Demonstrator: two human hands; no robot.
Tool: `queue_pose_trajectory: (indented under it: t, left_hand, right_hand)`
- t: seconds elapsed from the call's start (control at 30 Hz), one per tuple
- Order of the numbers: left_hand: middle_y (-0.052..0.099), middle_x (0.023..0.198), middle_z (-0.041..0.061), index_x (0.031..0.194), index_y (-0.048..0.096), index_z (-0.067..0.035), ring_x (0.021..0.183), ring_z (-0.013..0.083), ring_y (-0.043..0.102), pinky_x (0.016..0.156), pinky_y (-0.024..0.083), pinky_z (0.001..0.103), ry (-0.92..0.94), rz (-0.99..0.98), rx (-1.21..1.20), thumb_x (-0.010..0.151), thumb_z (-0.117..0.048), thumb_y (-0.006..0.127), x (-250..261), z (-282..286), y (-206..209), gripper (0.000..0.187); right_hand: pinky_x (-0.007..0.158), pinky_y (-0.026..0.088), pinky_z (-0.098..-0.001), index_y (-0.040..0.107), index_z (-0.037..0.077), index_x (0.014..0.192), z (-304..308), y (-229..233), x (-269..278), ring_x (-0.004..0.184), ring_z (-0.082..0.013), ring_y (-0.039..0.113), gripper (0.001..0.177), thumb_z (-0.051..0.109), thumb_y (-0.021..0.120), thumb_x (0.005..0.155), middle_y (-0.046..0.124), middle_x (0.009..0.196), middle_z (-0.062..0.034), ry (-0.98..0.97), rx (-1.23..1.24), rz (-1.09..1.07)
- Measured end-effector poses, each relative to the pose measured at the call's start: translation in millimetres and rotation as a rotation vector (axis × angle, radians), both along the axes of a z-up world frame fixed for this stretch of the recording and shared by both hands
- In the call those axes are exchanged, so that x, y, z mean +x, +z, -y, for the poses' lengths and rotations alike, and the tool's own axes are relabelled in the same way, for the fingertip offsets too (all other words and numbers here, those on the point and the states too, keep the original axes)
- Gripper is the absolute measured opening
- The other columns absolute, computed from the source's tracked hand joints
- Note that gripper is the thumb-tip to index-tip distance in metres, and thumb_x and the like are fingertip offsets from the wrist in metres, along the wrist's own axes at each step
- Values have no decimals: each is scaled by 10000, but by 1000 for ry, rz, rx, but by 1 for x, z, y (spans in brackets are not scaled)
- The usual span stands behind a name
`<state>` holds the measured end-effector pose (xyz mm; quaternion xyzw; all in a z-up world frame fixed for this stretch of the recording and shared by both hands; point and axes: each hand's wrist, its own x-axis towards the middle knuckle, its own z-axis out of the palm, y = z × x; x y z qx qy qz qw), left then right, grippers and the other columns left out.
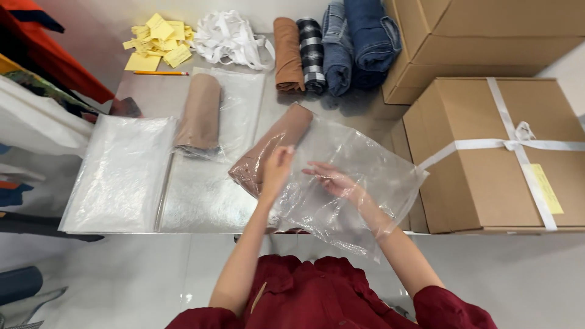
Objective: Pack items into cardboard boxes and secure them with ribbons
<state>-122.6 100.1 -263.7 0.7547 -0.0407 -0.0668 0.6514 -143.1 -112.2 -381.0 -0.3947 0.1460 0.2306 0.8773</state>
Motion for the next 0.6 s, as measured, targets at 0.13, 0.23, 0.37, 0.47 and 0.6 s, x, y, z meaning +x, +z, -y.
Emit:
queue_pose_trajectory:
  t: [0.13,0.23,0.37,0.47,0.6]
  left_hand:
    - [663,1159,234,1179,647,-45,1165,435,617,1021,465,530,94,124,306,1023,-207,572,65,-57,-54,237]
    - [660,1167,239,1249,629,-41,1144,438,643,1009,502,516,88,57,569,1013,-212,583,105,-84,-112,295]
    - [737,1080,172,1165,704,-131,1124,399,675,972,523,523,-126,-103,693,1001,-444,551,149,-96,-167,385]
    - [748,1079,180,1090,733,-131,1141,397,671,981,518,507,-205,-221,635,957,-559,540,143,-93,-117,488]
    - [702,1207,256,1159,732,-58,1242,442,602,1071,451,524,-291,-335,272,1012,-513,472,123,-76,-47,545]
  right_hand:
    - [408,440,-17,529,82,1444,-37,54,8,549,60,592,519,184,694,963,650,1283,-215,92,-196,-2]
    - [894,599,-284,517,72,1438,-55,26,29,1092,-189,718,572,237,742,938,674,1303,-168,72,-384,5]
    - [1066,510,-422,400,2,1465,-87,26,51,1235,-272,634,697,160,782,905,593,1368,-203,-27,-303,-111]
    - [1057,527,-449,335,29,1502,-105,51,57,1214,-287,622,809,90,817,855,556,1367,-176,-71,-211,-194]
    - [1162,407,-525,248,286,1589,-113,36,75,1426,-314,436,943,407,817,847,352,1590,-105,-103,-24,-214]
